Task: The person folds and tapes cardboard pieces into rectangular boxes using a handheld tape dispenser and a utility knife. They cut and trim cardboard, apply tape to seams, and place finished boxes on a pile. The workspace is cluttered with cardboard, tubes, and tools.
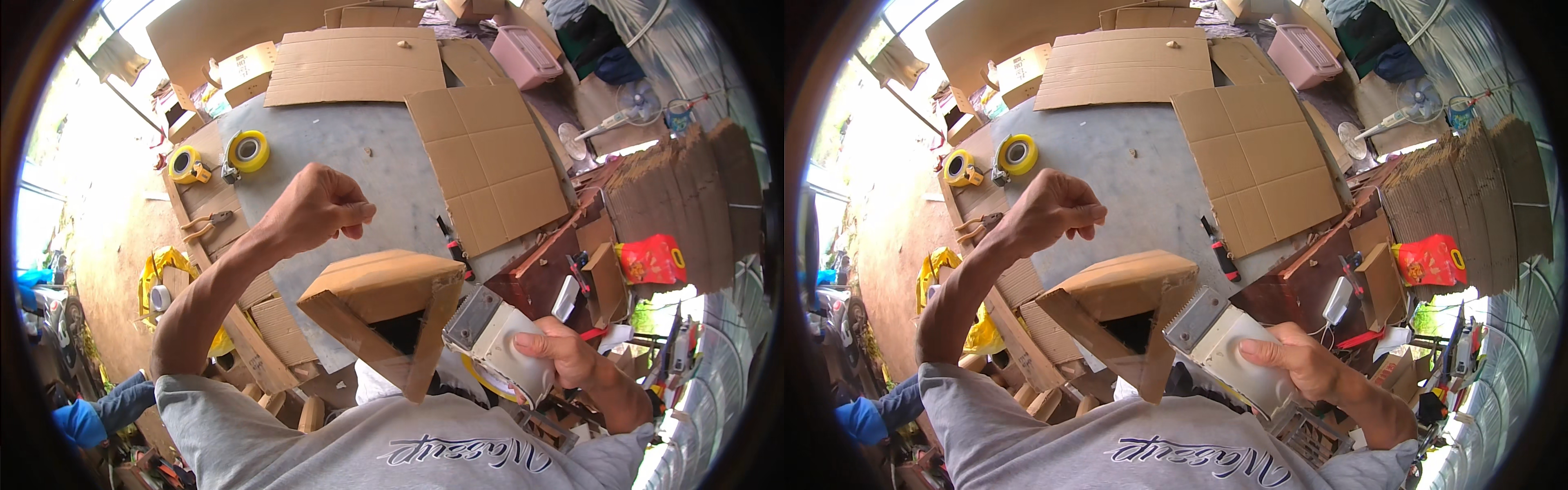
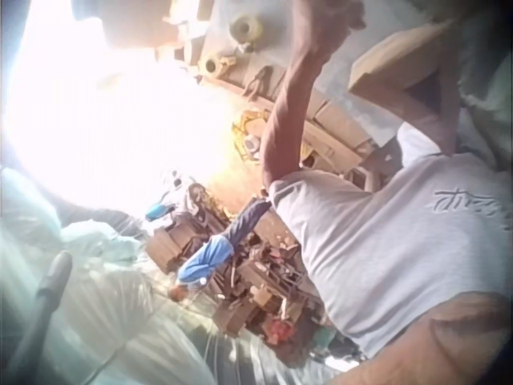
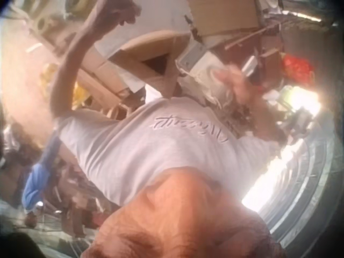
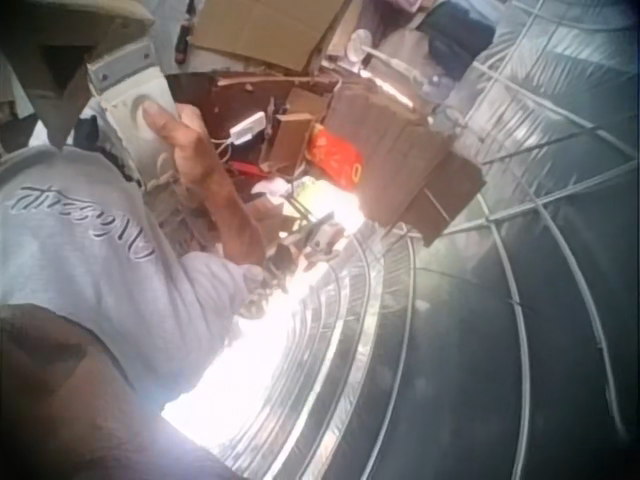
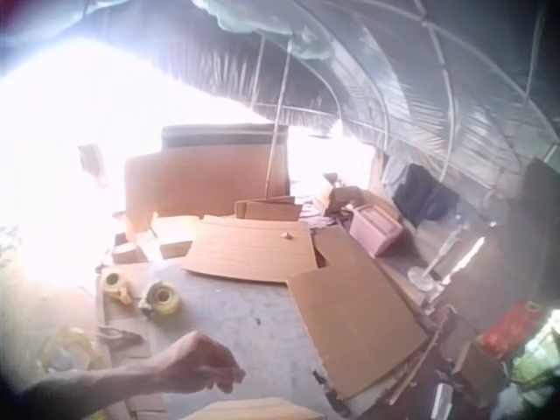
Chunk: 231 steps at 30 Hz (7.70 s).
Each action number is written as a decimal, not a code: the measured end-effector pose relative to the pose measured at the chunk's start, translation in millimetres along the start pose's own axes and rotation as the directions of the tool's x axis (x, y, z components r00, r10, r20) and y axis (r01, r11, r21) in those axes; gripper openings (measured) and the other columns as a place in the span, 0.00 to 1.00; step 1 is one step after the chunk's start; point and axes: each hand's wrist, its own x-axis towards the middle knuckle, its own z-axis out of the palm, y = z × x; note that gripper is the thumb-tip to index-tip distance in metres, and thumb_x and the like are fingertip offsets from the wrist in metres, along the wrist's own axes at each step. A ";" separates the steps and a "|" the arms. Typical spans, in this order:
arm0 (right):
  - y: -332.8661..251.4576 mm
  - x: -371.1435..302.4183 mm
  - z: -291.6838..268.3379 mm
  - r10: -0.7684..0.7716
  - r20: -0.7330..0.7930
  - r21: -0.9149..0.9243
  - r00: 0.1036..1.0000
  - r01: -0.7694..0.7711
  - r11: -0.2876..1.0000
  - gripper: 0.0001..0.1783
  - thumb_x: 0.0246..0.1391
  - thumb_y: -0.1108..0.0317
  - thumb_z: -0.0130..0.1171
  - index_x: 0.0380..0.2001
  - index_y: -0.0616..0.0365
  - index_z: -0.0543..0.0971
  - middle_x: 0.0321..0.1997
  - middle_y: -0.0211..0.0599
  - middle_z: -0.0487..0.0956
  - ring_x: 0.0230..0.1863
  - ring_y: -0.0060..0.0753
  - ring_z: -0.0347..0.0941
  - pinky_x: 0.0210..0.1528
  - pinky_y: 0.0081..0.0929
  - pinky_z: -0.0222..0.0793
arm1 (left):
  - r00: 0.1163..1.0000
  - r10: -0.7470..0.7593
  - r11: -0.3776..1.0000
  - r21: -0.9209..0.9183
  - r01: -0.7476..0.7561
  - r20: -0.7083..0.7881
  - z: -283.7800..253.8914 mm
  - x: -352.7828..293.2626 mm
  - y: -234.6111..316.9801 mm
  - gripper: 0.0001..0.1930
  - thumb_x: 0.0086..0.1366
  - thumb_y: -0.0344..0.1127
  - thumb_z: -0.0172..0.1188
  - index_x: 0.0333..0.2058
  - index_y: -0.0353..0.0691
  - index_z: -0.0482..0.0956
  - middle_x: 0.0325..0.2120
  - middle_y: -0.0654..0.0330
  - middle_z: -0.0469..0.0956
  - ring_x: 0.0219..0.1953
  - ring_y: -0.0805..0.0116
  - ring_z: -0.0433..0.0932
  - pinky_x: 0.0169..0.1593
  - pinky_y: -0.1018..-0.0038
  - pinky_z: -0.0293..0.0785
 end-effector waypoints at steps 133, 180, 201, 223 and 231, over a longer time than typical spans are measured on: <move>282.0 186.0 13.1 -0.667 0.071 0.338 0.742 0.611 0.716 0.27 0.63 0.46 0.58 0.44 0.64 0.80 0.37 0.34 0.81 0.35 0.24 0.77 0.40 0.25 0.73 | 0.803 0.595 0.218 0.954 -0.208 0.039 182.5 -98.7 -0.8 0.41 0.64 0.45 0.60 0.71 0.38 0.52 0.68 0.44 0.57 0.72 0.44 0.52 0.69 0.36 0.42; 347.9 162.5 -20.4 -0.308 -0.281 0.137 0.909 0.356 0.924 0.21 0.60 0.53 0.61 0.42 0.63 0.83 0.34 0.34 0.82 0.30 0.26 0.77 0.32 0.28 0.71 | 0.609 0.787 0.347 0.888 -0.302 -0.101 138.0 -68.3 8.4 0.18 0.62 0.39 0.62 0.49 0.37 0.79 0.51 0.49 0.75 0.51 0.52 0.75 0.57 0.59 0.67; 269.0 189.5 -125.6 -0.359 -0.167 -0.160 0.918 0.334 0.929 0.32 0.52 0.42 0.64 0.27 0.69 0.83 0.22 0.30 0.79 0.25 0.22 0.74 0.28 0.29 0.70 | 0.740 0.218 0.929 0.367 0.043 -0.637 49.6 -39.2 -44.2 0.16 0.64 0.35 0.52 0.46 0.36 0.82 0.42 0.54 0.85 0.47 0.63 0.81 0.54 0.70 0.73; 305.5 212.0 -274.2 -0.272 -0.624 0.017 0.732 0.361 0.932 0.24 0.58 0.49 0.63 0.29 0.65 0.82 0.25 0.28 0.77 0.26 0.21 0.70 0.28 0.30 0.67 | 0.622 0.729 0.577 0.232 -0.783 0.285 327.2 80.4 44.5 0.04 0.59 0.29 0.64 0.29 0.34 0.80 0.37 0.54 0.80 0.41 0.52 0.80 0.46 0.62 0.78; 394.0 199.0 -265.0 0.114 -0.694 0.251 0.711 0.090 0.964 0.23 0.56 0.50 0.64 0.27 0.64 0.82 0.25 0.28 0.76 0.25 0.22 0.69 0.28 0.32 0.64 | 0.732 0.679 0.682 0.411 -0.604 -0.052 400.7 145.7 -5.7 0.11 0.57 0.37 0.64 0.22 0.37 0.76 0.25 0.52 0.76 0.38 0.50 0.78 0.45 0.60 0.77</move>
